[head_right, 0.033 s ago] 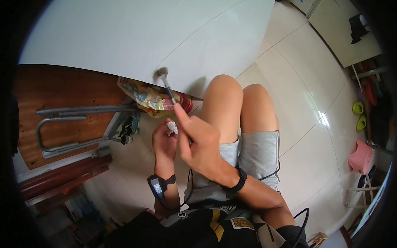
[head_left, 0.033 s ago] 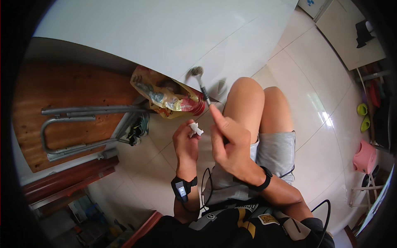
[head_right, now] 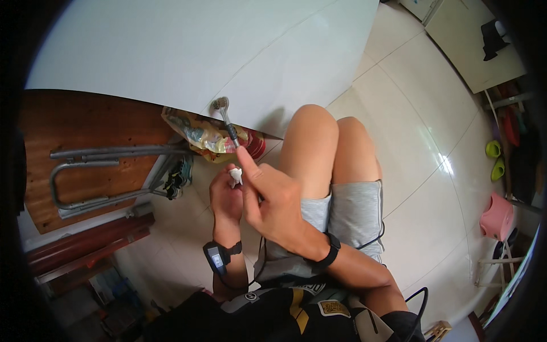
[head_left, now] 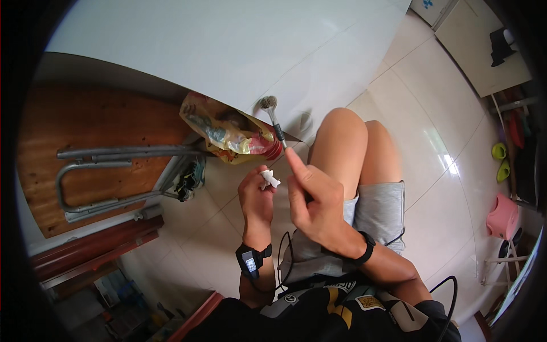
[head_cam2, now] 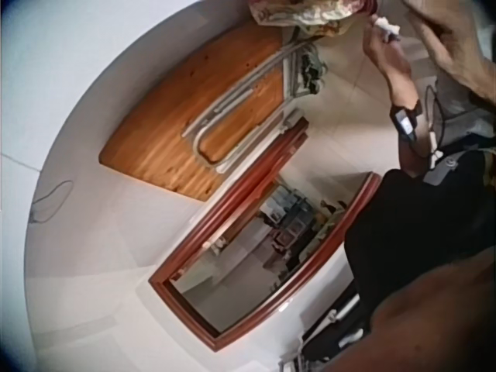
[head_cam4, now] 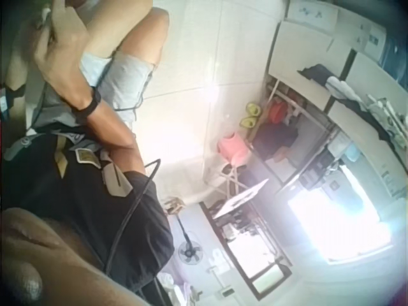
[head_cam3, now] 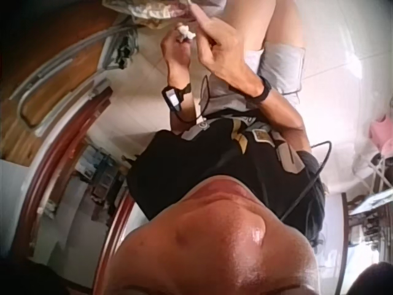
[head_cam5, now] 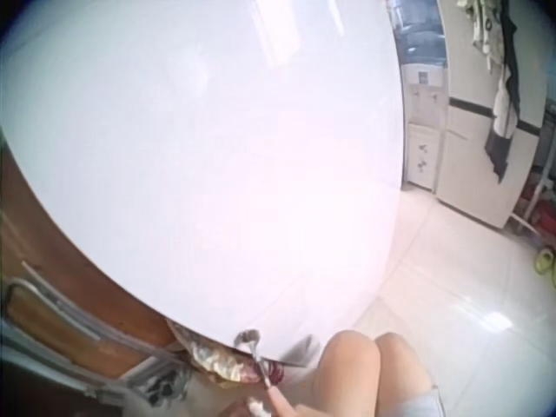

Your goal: Repairing a small spot or hole on a white cabinet surface using a thin tool and tissue.

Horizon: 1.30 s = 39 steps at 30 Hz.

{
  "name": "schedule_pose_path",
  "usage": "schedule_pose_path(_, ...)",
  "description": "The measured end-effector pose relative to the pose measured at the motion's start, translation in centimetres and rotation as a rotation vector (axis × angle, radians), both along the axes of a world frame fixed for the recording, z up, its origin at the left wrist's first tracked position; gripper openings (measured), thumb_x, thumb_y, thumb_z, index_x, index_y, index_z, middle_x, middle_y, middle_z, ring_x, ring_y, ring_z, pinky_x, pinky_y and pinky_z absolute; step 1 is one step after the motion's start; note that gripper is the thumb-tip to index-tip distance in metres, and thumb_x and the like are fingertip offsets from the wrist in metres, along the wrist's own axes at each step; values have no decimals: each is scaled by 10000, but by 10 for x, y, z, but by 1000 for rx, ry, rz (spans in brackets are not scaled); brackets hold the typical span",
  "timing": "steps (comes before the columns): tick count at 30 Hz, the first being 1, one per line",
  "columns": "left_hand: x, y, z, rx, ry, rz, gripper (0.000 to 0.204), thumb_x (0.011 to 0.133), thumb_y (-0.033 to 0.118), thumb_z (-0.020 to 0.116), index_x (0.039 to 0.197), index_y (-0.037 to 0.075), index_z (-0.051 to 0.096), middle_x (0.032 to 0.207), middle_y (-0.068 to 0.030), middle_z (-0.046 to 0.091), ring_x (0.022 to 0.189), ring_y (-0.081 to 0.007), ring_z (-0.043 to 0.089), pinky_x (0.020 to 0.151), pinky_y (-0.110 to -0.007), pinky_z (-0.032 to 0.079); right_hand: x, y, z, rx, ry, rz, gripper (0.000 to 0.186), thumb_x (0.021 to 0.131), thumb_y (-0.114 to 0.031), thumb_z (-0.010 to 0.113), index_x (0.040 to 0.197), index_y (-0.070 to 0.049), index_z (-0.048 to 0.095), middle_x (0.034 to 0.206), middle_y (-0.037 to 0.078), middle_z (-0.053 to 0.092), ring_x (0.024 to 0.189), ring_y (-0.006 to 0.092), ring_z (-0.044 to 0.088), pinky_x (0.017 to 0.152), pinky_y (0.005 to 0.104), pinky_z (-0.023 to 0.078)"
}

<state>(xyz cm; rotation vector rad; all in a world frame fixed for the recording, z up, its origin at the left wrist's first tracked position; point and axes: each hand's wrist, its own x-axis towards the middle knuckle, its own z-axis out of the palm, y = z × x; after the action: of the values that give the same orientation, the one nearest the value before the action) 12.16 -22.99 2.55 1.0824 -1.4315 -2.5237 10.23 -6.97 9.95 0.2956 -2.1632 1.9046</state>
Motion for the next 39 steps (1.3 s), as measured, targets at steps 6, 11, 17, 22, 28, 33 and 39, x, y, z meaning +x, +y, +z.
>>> schedule_pose_path(6, -9, 6, 5, -5, -19, 19, 271, 862, 66, 535, 1094, -42, 624, 916, -76, 634, 765, -161, 596, 631, -278, 464, -12, 13, -3, 28, -40, -92, 510, 862, 120, 579, 1356, -6, 599, 648, 86, 499, 544, 138, 475, 536, 273, 409)
schedule_pose_path(11, -4, 3, -5, 67, 84, -55, 265, 848, 50, 529, 1075, -38, 633, 907, -79, 633, 756, -164, 591, 621, -280, 460, -4, 10, 8, 171, 50, 40, 484, 877, 112, 569, 1343, -9, 611, 673, 64, 555, 577, 102, 516, 559, 245, 432)
schedule_pose_path(17, -2, 8, -8, 1, 48, -39, 241, 842, 41, 531, 1043, -36, 638, 876, -69, 626, 727, -153, 576, 610, -282, 458, -8, 11, 4, 157, 165, -19, 493, 873, 124, 568, 1347, -6, 606, 645, 47, 515, 556, 110, 490, 540, 254, 417)
schedule_pose_path(22, -5, 16, 2, 33, 44, -32, 244, 836, 36, 542, 1045, -45, 639, 873, -76, 630, 721, -152, 582, 602, -269, 454, -16, 19, 3, 77, -1, -93, 535, 835, 140, 581, 1348, -8, 608, 640, 85, 516, 554, 128, 493, 547, 251, 409)
schedule_pose_path(28, -7, 12, -2, 26, 78, -60, 267, 814, 37, 538, 1045, -54, 637, 867, -80, 630, 717, -160, 580, 602, -287, 455, -11, 15, 1, 185, 98, -5, 464, 886, 118, 578, 1331, -6, 621, 648, 59, 544, 575, 97, 512, 564, 237, 426)
schedule_pose_path(33, -7, 11, -1, 13, 49, -53, 264, 809, 18, 508, 1028, -45, 640, 850, -71, 618, 714, -149, 574, 592, -289, 455, -13, 14, 7, 148, 118, -41, 463, 885, 119, 574, 1333, 8, 613, 650, 53, 553, 577, 88, 508, 563, 238, 427)
schedule_pose_path(39, -6, 11, 3, 4, -2, -29, 263, 827, 24, 512, 1045, -50, 639, 869, -77, 628, 730, -151, 581, 607, -286, 460, -24, 24, 0, 132, -36, -146, 404, 939, 57, 549, 1336, 14, 608, 762, 54, 649, 692, 57, 540, 643, 200, 443)
